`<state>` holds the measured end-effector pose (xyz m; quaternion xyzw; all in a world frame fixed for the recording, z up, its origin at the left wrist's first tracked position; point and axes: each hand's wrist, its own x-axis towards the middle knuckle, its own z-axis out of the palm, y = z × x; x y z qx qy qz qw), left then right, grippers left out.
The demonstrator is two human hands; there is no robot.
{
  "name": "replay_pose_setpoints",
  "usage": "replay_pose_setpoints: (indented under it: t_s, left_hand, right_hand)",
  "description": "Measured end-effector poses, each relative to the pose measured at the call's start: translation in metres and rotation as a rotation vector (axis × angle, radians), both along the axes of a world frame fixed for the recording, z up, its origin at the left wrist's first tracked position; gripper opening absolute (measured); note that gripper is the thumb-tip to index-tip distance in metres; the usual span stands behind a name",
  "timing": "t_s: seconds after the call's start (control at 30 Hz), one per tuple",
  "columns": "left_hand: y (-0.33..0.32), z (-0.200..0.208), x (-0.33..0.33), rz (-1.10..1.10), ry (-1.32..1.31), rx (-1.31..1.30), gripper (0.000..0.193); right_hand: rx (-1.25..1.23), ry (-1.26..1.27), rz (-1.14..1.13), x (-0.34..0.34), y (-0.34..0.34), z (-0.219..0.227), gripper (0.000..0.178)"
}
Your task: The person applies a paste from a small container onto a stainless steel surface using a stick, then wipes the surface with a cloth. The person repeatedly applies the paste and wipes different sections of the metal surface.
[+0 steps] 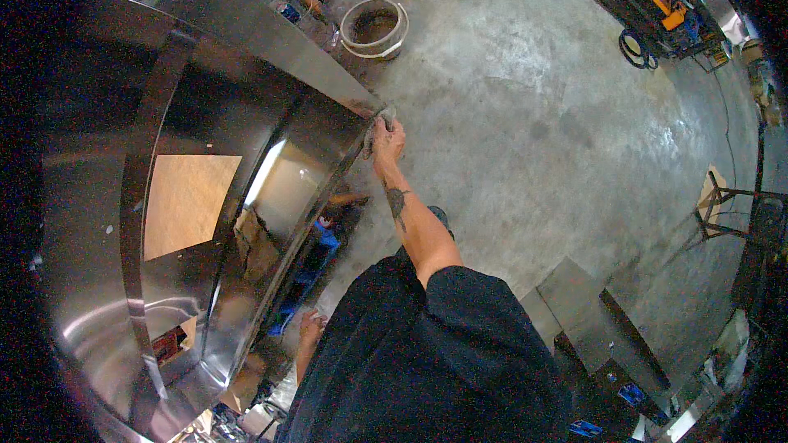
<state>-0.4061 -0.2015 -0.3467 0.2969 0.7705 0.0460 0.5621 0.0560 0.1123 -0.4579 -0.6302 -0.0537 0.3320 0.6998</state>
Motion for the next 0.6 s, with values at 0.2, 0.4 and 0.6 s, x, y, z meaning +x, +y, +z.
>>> replay_pose_setpoints:
  t_s: [0.2,0.4,0.6]
  left_hand:
    - [0.017,0.006,-0.003,0.044,0.004,0.056,0.053]
    - [0.002,0.008,-0.013,0.062,0.069,-0.015,0.055]
    - [-0.019,0.006,-0.012,0.057,0.062,-0.072,0.054]
  right_hand:
    - [0.053,0.1,0.074,0.004,0.0,-0.014,0.024]
    - [-0.012,0.086,0.058,0.003,-0.008,0.023,0.027]
    - [0.024,0.242,0.103,0.007,-0.029,0.06,0.032]
